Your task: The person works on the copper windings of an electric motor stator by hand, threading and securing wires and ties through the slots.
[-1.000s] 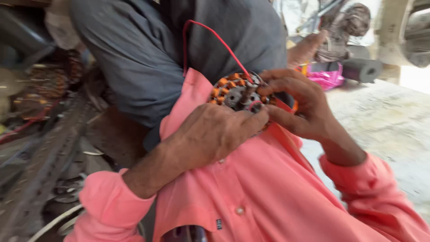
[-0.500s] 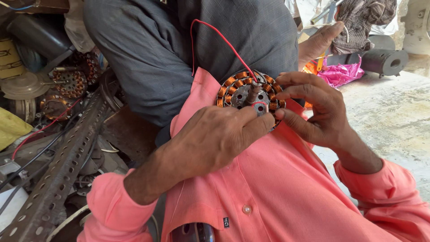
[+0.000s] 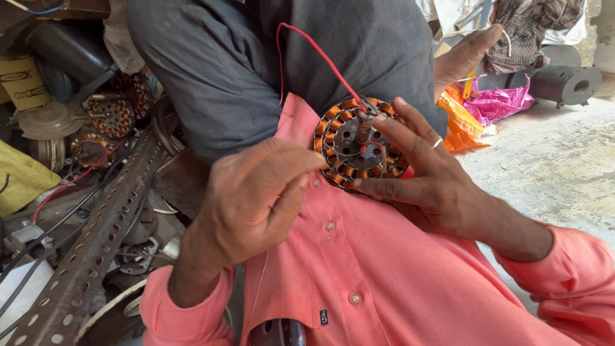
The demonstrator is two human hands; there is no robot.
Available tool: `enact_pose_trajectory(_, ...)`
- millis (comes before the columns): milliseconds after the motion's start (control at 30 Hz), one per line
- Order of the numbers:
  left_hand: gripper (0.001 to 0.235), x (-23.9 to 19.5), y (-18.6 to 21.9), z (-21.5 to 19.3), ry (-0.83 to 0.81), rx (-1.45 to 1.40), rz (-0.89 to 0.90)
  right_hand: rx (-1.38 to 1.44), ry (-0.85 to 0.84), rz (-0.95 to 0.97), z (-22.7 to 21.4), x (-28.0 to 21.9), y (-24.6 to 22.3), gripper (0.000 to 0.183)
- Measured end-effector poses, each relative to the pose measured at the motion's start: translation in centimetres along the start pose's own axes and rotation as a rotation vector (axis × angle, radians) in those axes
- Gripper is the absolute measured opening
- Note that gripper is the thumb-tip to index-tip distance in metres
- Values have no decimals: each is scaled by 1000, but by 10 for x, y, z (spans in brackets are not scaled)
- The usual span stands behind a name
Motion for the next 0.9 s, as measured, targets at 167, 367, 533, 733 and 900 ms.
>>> enact_pose_trajectory(167, 28, -4, -6, 29, -68, 27, 54, 67, 63, 17, 3, -2, -2, 31)
enact_pose_trajectory(367, 26, -1, -7, 41, -100, 3, 33, 70, 42, 60, 8, -1, -3, 26)
enact_pose_trajectory(533, 16, -10, -15, 31, 95, -41, -55, 221, -14, 130, 5, 0, -6, 15)
enact_pose_trajectory(733, 30, -13, -23, 33, 106, 24, -95, 9, -3, 52, 2, 5, -9, 30)
enact_pose_trajectory(900, 27, -8, -25, 48, 51, -19, -114, -27, 21, 62, 3, 3, -12, 26)
Point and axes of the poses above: each hand's wrist, its own x-axis towards the middle knuckle, its own z-axis out of the palm, y = z × x, the point moved 1 cm from there along x, towards the middle knuckle, and after that the axes turned 3 degrees about -y, right-handed, at the moved point
